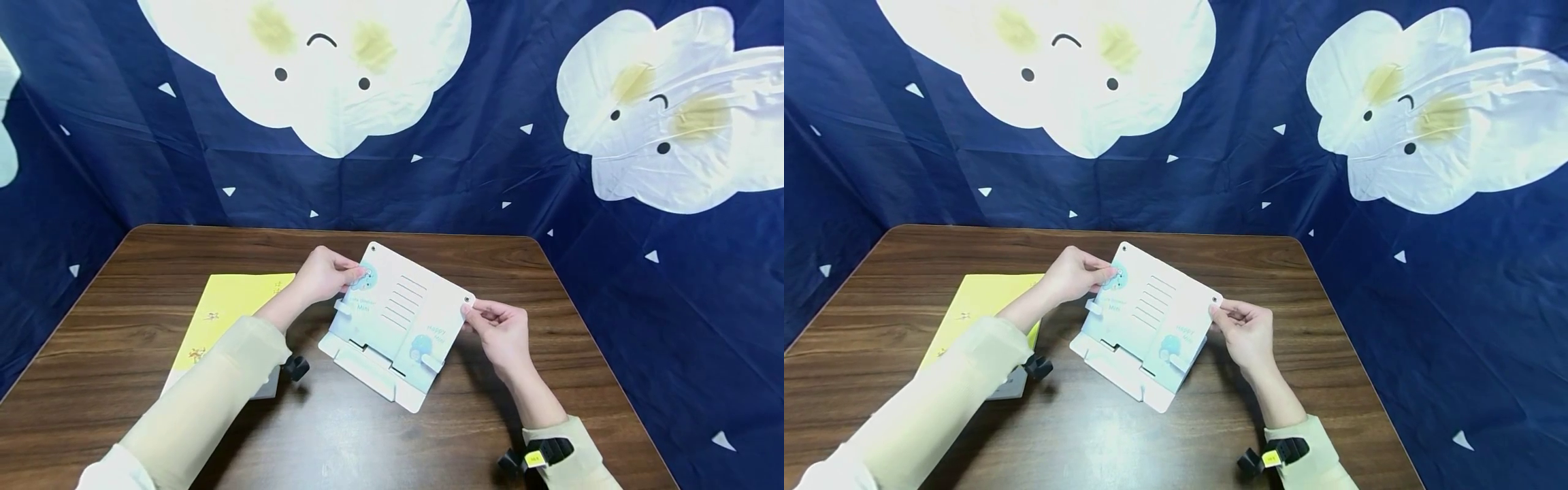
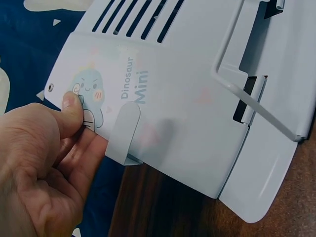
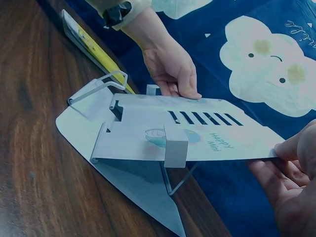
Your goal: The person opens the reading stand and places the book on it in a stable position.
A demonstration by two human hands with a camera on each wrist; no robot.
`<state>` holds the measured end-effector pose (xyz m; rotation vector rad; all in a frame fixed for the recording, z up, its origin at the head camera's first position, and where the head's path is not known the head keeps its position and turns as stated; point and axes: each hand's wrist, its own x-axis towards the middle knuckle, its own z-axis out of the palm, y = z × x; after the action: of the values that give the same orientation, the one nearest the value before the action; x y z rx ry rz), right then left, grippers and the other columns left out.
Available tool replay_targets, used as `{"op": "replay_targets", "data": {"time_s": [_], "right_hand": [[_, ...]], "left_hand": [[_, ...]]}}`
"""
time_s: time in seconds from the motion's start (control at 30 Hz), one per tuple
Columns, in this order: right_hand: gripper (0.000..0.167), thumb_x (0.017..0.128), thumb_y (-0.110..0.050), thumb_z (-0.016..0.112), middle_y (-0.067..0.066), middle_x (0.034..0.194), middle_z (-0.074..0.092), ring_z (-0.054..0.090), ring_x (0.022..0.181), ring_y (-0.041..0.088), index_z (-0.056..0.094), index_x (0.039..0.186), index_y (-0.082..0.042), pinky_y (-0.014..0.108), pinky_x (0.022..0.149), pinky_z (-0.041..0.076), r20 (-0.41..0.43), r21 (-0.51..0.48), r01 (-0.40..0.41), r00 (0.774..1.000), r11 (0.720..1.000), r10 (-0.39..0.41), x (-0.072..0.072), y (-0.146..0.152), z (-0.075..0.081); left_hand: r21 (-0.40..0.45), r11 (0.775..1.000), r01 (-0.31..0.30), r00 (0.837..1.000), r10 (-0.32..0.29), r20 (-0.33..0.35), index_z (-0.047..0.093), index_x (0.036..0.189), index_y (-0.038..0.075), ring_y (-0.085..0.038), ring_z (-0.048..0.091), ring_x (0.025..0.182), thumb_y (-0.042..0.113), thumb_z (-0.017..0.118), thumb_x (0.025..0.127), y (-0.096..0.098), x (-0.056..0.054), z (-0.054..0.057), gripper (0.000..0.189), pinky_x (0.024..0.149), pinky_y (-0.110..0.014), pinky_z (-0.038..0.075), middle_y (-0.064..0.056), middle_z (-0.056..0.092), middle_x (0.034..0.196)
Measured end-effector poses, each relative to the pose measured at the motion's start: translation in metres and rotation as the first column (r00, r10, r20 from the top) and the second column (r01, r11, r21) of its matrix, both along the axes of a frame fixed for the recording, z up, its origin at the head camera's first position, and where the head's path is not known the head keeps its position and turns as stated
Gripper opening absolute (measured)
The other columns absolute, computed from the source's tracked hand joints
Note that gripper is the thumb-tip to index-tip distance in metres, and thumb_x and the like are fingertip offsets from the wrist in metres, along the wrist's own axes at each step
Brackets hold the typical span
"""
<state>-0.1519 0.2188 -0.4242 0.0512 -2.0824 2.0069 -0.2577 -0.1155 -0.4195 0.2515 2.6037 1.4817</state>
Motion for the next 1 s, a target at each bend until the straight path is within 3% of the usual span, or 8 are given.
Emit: {"op": "replay_targets", "data": {"time_s": [0.47, 0.7, 1.0], "right_hand": [[0.016, 0.092, 0.010, 0.076, 0.013, 0.083, 0.077, 0.074, 0.070, 0.014, 0.073, 0.105, 0.019, 0.039, 0.069, 0.064, 0.032, 0.002, -0.027, 0.999, 1.000, 0.027, -0.015, 0.005, 0.002], [0.017, 0.092, 0.009, 0.076, 0.011, 0.083, 0.077, 0.072, 0.070, 0.013, 0.074, 0.106, 0.018, 0.029, 0.065, 0.063, 0.028, 0.017, -0.040, 0.999, 0.999, 0.039, -0.022, 0.007, 0.003], [0.017, 0.094, 0.008, 0.076, 0.013, 0.087, 0.078, 0.074, 0.074, 0.013, 0.073, 0.107, 0.019, 0.030, 0.068, 0.063, 0.043, 0.039, -0.047, 0.998, 0.998, 0.046, -0.030, 0.008, 0.002]], "left_hand": [[0.032, 0.999, -0.038, 0.998, 0.037, 0.053, 0.083, 0.113, 0.004, -0.021, 0.077, 0.084, 0.022, 0.081, 0.097, -0.003, 0.007, -0.001, 0.024, 0.075, -0.034, 0.064, -0.011, 0.079, 0.102], [0.061, 0.998, -0.031, 0.999, 0.028, 0.045, 0.082, 0.113, 0.002, -0.021, 0.078, 0.082, 0.019, 0.081, 0.097, -0.005, 0.012, -0.003, 0.024, 0.074, -0.035, 0.064, -0.012, 0.079, 0.100], [0.076, 0.997, -0.026, 1.000, 0.025, 0.018, 0.082, 0.111, 0.001, -0.021, 0.077, 0.080, 0.019, 0.081, 0.097, -0.007, 0.017, -0.004, 0.023, 0.074, -0.036, 0.064, -0.013, 0.079, 0.101]]}}
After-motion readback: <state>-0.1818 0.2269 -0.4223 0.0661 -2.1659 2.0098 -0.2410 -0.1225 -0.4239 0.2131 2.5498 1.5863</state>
